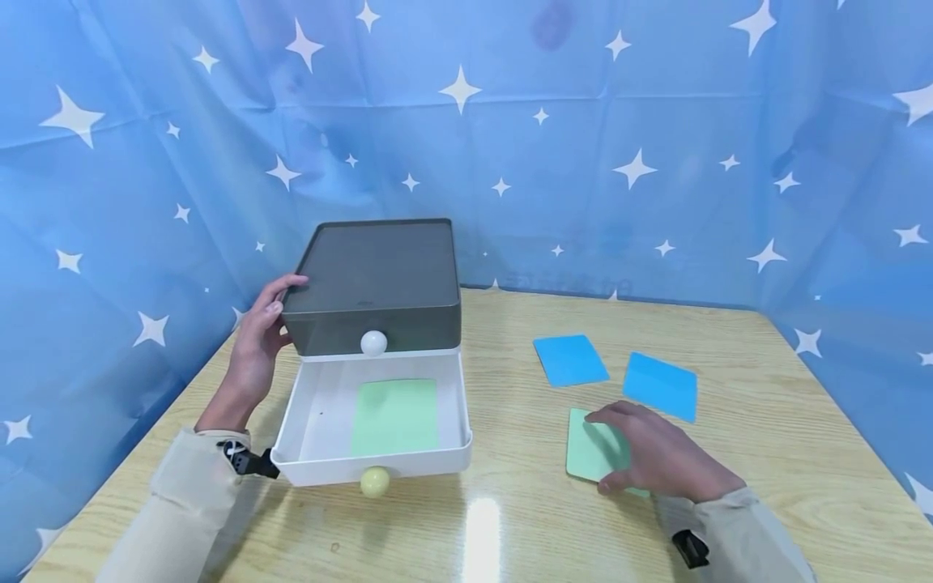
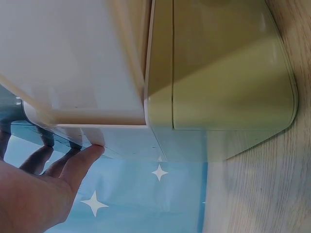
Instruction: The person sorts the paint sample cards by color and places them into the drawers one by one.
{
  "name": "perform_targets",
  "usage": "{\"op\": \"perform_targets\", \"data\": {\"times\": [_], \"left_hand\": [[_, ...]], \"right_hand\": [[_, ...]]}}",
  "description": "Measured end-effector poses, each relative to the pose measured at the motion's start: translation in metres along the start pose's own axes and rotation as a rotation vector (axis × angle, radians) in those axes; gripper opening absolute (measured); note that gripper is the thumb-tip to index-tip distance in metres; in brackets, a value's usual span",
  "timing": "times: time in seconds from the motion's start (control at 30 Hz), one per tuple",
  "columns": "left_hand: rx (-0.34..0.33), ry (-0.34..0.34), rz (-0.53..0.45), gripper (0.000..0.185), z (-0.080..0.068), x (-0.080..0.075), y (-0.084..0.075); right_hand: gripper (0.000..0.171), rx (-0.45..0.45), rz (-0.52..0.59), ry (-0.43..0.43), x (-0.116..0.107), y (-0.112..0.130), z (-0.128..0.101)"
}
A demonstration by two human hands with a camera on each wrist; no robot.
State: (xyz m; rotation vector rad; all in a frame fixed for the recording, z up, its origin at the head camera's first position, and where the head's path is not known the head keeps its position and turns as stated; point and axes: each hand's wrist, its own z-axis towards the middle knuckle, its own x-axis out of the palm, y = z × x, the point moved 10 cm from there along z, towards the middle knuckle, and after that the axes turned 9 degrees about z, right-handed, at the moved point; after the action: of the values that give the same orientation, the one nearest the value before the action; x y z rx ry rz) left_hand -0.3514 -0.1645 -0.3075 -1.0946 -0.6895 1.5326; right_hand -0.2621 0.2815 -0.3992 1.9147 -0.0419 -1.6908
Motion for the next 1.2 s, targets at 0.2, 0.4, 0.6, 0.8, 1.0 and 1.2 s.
{"op": "perform_targets", "data": {"times": [0.2, 0.4, 0.6, 0.8, 1.0, 1.2], "left_hand": [[-0.01, -0.004, 0.003, 0.05, 0.0, 0.0, 0.003], [-0.012, -0.007, 0.007, 0.05, 0.0, -0.001, 0.004], [-0.012, -0.005, 0.009, 0.05, 0.0, -0.001, 0.004], [-0.011, -0.003, 0.008, 0.05, 0.0, 0.0, 0.003], [-0.014, -0.005, 0.007, 0.05, 0.001, -0.001, 0.002], [-0.01, -0.001, 0.004, 0.05, 0.001, -0.001, 0.001]], "right_hand": [[0.083, -0.01, -0.017, -0.004, -0.004, 0.005, 0.001], [0.08, -0.027, -0.024, -0.014, -0.009, 0.011, 0.0], [0.075, -0.041, -0.042, -0.046, -0.016, 0.015, 0.0], [0.073, -0.051, -0.044, -0.063, -0.022, 0.017, -0.001], [0.072, -0.064, -0.05, -0.076, -0.027, 0.024, -0.001], [0.068, -0.089, -0.067, -0.106, -0.031, 0.033, -0.003]]}}
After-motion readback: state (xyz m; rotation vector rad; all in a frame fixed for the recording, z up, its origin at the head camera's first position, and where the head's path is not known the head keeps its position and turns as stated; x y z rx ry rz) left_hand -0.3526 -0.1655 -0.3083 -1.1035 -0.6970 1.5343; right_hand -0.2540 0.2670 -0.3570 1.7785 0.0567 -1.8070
